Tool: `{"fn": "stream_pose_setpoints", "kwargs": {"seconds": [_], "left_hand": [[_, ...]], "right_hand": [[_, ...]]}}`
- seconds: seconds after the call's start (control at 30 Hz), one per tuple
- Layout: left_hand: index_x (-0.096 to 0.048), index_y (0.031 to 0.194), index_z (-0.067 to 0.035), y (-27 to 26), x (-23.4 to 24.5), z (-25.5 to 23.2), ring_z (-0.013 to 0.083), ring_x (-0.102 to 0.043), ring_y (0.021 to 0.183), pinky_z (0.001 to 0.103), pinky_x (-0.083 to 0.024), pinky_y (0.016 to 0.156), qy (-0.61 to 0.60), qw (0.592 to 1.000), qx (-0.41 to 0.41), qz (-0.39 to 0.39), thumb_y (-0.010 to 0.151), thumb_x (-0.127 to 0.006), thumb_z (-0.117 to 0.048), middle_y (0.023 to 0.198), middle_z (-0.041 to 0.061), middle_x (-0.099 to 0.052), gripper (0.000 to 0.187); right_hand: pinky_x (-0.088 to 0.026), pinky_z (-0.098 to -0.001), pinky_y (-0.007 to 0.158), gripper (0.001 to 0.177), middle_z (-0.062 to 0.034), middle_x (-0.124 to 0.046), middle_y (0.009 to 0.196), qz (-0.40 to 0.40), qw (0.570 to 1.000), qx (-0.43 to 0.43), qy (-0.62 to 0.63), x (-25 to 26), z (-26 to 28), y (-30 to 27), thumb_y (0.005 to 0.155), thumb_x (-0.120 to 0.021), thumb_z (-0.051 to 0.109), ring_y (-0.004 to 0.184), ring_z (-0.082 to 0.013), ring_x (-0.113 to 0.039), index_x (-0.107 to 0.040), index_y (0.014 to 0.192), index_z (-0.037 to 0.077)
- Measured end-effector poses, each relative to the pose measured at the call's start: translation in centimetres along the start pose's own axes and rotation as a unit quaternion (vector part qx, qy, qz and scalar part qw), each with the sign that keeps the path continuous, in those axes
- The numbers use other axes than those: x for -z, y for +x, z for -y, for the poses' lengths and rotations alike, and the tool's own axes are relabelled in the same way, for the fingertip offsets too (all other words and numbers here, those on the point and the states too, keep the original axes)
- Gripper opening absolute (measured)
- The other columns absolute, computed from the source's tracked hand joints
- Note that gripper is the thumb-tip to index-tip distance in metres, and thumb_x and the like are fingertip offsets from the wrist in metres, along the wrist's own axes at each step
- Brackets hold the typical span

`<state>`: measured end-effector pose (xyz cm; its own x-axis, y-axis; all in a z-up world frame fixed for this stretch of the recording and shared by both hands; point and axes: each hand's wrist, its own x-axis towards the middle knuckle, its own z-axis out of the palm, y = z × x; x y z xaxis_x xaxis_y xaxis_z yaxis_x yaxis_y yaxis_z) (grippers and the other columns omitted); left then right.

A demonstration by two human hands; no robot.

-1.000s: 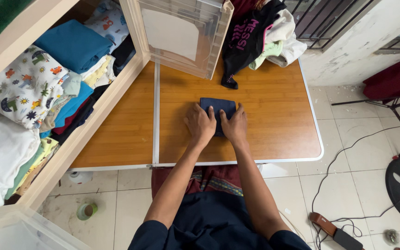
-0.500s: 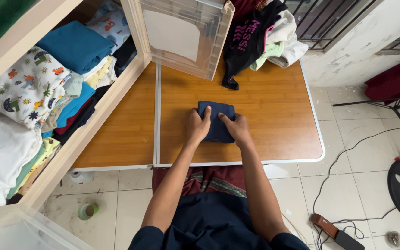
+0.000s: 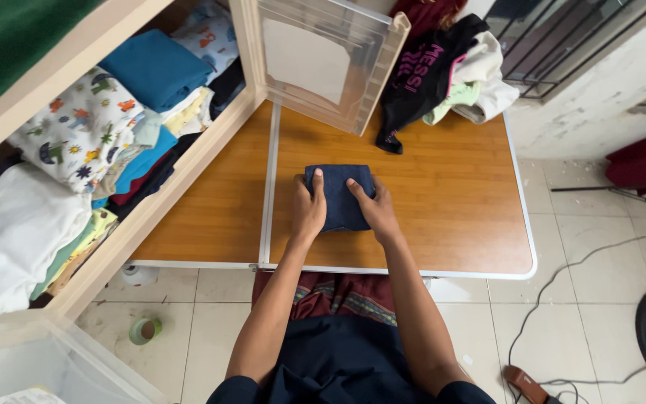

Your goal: The person picks up a pair of denim trousers and a black shirt from a pile, folds each item on a wooden table, and places them into a shelf compartment.

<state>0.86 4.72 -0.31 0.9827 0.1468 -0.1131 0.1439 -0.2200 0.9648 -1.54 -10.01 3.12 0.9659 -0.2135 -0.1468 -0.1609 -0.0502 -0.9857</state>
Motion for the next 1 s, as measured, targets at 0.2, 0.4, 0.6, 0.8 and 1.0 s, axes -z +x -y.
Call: {"fn": "stream_pose_setpoints", "kwargs": {"seconds": [0.2, 0.4, 0.6, 0.8, 1.0], "left_hand": [[-0.058, 0.107, 0.000, -0.5, 3.1, -1.3, 0.0337, -0.069, 0.086, 0.046, -0.053, 0.079, 0.010, 0.997, -0.028, -0.068, 0.103, -0.045, -0.056, 0.090, 0.019, -0.067, 0.058], [-0.059, 0.112, 0.000, -0.7, 5.4, -1.5, 0.0336, -0.071, 0.091, 0.044, -0.054, 0.082, -0.003, 0.994, -0.015, -0.106, 0.101, -0.045, -0.057, 0.096, 0.019, -0.070, 0.060], [-0.058, 0.114, 0.001, -0.8, 7.2, -1.3, 0.0346, -0.072, 0.092, 0.044, -0.055, 0.083, -0.028, 0.992, 0.022, -0.122, 0.102, -0.043, -0.057, 0.096, 0.021, -0.071, 0.062], [-0.059, 0.115, 0.002, -1.9, 9.1, -1.7, 0.0343, -0.073, 0.093, 0.044, -0.056, 0.082, -0.030, 0.985, 0.041, -0.163, 0.100, -0.044, -0.058, 0.099, 0.022, -0.072, 0.064], [-0.058, 0.115, 0.003, -2.4, 10.8, -1.5, 0.0313, -0.072, 0.091, 0.041, -0.055, 0.082, -0.069, 0.977, 0.018, -0.199, 0.101, -0.047, -0.057, 0.095, 0.020, -0.071, 0.062]], "right_hand": [[-0.061, -0.0297, 0.074, 0.046, -0.0141, -0.075, 0.098, 0.003, 0.999, 0.010, -0.053, -3.1, 1.6, -0.5, 0.095, -0.069, 0.035, 0.085, -0.0177, -0.074, -0.066, 0.116, -0.005], [-0.058, -0.0307, 0.068, 0.042, -0.0136, -0.074, 0.088, 0.025, 0.993, 0.081, -0.079, -5.5, 2.2, -0.4, 0.096, -0.069, 0.035, 0.076, -0.0163, -0.070, -0.068, 0.107, -0.005], [-0.057, -0.0314, 0.067, 0.040, -0.0116, -0.073, 0.084, 0.057, 0.990, 0.097, -0.090, -7.2, 2.5, -0.1, 0.095, -0.070, 0.034, 0.074, -0.0155, -0.069, -0.068, 0.104, -0.005], [-0.057, -0.0321, 0.065, 0.040, -0.0108, -0.072, 0.083, 0.100, 0.988, 0.085, -0.077, -8.9, 3.2, -0.2, 0.094, -0.070, 0.032, 0.072, -0.0165, -0.069, -0.067, 0.103, -0.007], [-0.055, -0.0320, 0.075, 0.033, -0.0123, -0.072, 0.090, 0.149, 0.984, 0.088, -0.048, -10.7, 2.3, 0.6, 0.094, -0.062, 0.024, 0.081, -0.0164, -0.067, -0.066, 0.109, -0.005]]}}
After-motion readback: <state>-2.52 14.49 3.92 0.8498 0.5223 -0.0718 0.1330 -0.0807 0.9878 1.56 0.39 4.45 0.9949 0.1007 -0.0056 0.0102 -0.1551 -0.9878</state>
